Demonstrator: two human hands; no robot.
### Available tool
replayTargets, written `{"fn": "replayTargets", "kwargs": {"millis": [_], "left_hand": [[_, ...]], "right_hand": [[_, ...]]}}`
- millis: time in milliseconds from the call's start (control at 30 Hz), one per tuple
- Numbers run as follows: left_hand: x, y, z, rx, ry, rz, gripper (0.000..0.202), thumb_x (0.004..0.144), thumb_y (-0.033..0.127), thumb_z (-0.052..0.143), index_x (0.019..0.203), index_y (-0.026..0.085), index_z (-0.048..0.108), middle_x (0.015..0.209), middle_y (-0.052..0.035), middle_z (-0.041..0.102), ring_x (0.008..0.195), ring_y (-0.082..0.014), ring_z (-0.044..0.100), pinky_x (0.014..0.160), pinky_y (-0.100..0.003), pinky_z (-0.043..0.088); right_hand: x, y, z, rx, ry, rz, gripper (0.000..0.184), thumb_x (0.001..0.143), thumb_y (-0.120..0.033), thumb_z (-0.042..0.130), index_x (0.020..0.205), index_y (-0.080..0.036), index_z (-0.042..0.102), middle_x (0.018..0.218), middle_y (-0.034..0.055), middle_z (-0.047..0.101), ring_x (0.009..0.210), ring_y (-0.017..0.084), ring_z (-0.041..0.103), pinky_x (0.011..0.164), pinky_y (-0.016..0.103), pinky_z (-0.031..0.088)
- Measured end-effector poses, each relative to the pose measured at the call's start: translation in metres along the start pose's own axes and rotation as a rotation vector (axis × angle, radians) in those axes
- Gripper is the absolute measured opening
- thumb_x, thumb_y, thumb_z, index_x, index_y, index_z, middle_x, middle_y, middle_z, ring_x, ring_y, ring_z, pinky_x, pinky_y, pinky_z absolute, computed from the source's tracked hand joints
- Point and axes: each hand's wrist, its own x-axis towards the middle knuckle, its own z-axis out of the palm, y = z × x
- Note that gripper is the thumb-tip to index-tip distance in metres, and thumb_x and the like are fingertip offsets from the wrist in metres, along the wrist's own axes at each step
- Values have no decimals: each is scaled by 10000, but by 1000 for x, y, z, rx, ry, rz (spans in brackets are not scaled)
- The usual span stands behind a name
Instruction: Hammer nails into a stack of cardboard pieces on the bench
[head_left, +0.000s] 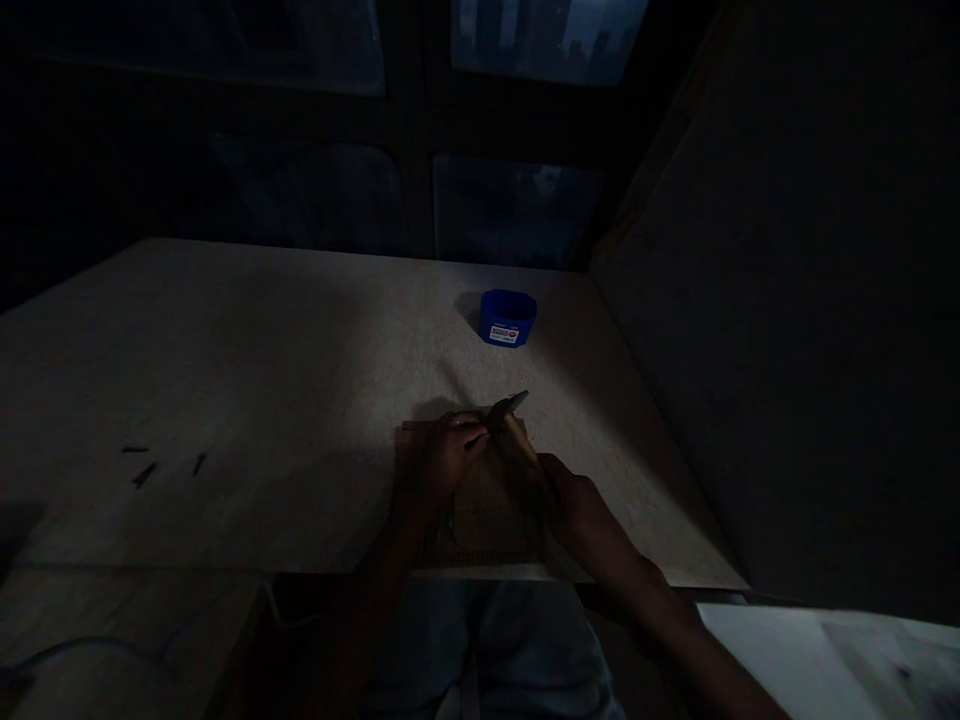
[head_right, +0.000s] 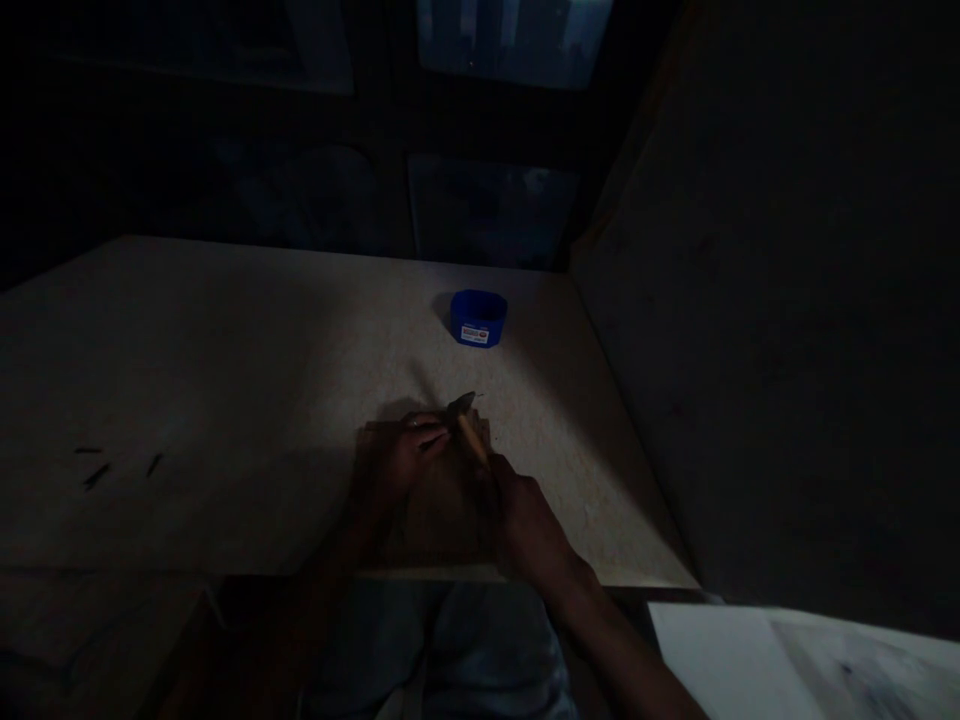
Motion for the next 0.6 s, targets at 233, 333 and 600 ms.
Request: {"fn": "replayTargets", "kwargs": {"millis": [233,333,600], "left_hand": [[0,-3,3,-15,17,-3,162,856,115,690,910,229,791,975,-54,740,934,-197,685,859,-357,573],[0,0,0,-31,10,-36,157,848,110,692,891,223,792,964,-56,739,925,-195,692,839,-344,579],[0,-1,2,-53,19,-60,138,866,155,674,920,225,780,980,-49,739,939,-184,685,883,-347,570]], "right_hand": [[3,1,-1,-32,3,-24,358,1007,-453,339,1056,-198,584,709,57,682,586,219,639,529,279,336],[4,0,-1,-35,-30,-19,357,1005,-456,333,1027,-203,584,705,58,680,598,223,641,531,280,336],[-2,6,1,87,90,-13,445,1000,-551,351,1086,-187,593,712,39,678,621,207,632,542,270,381]]}}
